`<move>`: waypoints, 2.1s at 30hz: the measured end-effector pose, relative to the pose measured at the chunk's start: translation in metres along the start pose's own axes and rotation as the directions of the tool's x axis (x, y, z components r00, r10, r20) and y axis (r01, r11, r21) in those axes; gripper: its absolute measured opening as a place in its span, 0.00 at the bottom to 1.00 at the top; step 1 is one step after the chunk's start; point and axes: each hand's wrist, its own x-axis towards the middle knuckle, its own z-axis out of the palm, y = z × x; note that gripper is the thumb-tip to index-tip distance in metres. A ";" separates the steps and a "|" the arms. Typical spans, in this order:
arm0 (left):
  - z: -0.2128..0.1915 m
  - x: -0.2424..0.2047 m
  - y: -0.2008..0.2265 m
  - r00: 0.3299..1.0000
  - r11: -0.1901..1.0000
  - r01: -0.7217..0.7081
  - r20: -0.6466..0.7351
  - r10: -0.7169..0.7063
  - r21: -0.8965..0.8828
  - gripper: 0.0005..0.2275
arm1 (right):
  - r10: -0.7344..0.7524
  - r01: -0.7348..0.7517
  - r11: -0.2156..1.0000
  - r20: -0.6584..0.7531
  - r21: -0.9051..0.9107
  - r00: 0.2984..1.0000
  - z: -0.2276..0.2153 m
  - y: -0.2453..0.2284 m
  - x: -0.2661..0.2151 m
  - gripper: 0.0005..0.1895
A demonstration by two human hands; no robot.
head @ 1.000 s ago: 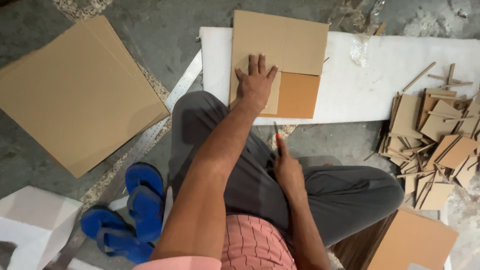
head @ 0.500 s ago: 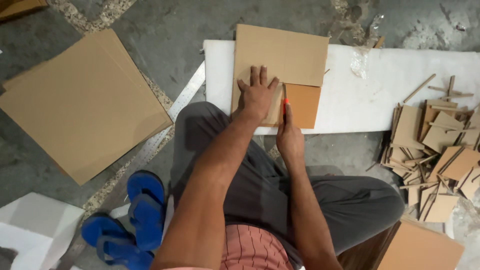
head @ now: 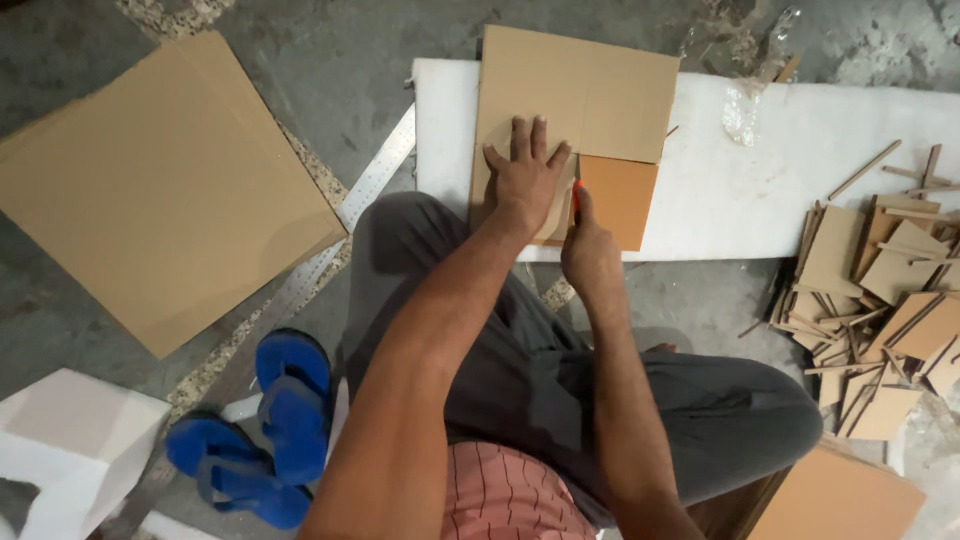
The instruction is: The person sits on the floor and uses a utility knife to cut rectangular pieces of cardboard placed on a white foam board. They repeatedly score and snap the cardboard, separating smaller pieces and stacking them aside.
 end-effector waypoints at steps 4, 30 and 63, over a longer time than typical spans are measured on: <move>0.004 0.008 0.000 1.000 1.000 0.003 -0.018 -0.003 -0.016 0.30 | 0.244 -0.236 0.969 0.162 -0.067 0.956 -0.025 -0.021 0.019 0.24; -0.011 -0.004 -0.004 1.000 0.999 -0.010 0.014 0.011 -0.036 0.31 | 0.138 -0.116 0.983 0.158 -0.143 0.978 0.002 0.022 -0.073 0.33; -0.022 -0.014 -0.005 0.998 0.999 -0.043 0.045 0.043 0.005 0.57 | 0.461 -0.453 0.881 -0.028 0.135 0.887 -0.019 0.088 -0.083 0.35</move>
